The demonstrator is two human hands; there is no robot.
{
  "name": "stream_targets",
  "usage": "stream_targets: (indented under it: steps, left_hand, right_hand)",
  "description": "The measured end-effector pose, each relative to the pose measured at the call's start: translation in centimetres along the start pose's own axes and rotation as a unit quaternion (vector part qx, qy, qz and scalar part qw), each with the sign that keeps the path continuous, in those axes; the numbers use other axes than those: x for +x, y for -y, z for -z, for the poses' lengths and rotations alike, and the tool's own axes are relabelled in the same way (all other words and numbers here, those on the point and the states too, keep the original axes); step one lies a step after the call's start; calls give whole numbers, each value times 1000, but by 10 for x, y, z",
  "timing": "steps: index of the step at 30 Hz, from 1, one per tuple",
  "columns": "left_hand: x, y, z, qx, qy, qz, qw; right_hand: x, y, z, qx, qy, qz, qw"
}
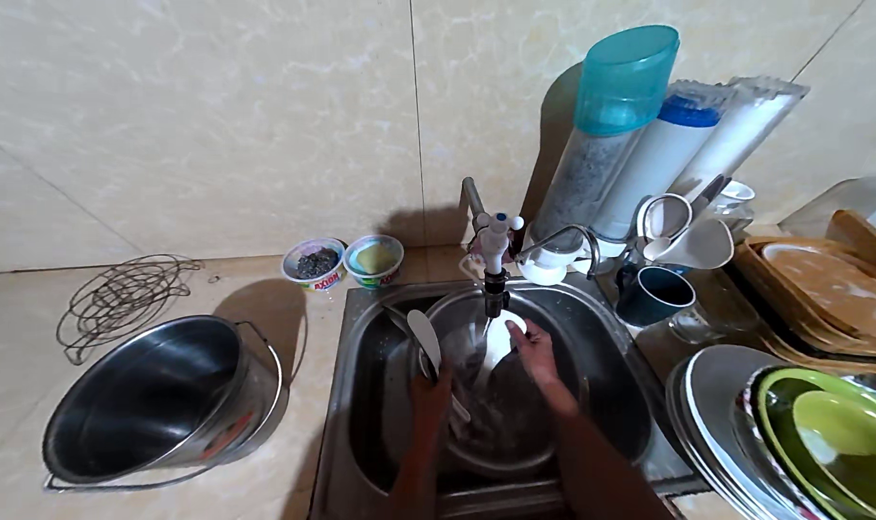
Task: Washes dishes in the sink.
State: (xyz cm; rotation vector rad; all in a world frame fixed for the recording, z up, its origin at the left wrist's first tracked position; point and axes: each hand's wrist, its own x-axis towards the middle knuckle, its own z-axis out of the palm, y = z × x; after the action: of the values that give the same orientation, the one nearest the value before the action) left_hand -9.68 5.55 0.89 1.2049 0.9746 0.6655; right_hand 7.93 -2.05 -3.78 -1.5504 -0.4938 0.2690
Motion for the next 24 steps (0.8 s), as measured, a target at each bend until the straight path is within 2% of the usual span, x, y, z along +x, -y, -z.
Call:
stream_targets:
  steps: [4, 6, 10, 13, 16, 19, 22, 24]
  left_hand:
    - [-1, -2, 0, 61, -15, -24, 998]
    - [-3, -6, 2, 102, 7, -25, 994]
    - [-6, -10, 1, 139, 35, 7, 990]
    - [-4, -8, 2, 143, 29, -12, 989]
    - [-3, -6, 3, 169, 30, -29, 985]
    - [-7, -11, 3, 167, 88, 37, 981]
    - [-6, -4, 0, 127, 102, 68, 984]
    - [-6, -1, -1, 105, 92, 77, 987]
  right_hand:
    - [-4, 10, -2, -52, -46, -1, 998]
    - [-8, 14, -11, -57, -78, -7, 995]
    - [-18, 20, -25, -12, -147, 109, 983]
    - [-21, 28, -31, 41, -145, 133, 980]
    - [-22, 25, -39, 90, -119, 73, 986]
    - [-23, 18, -49, 156, -81, -6, 984]
    - [-25, 13, -56, 189, -51, -56, 979]
    - [-30, 13, -54, 223, 25, -93, 970]
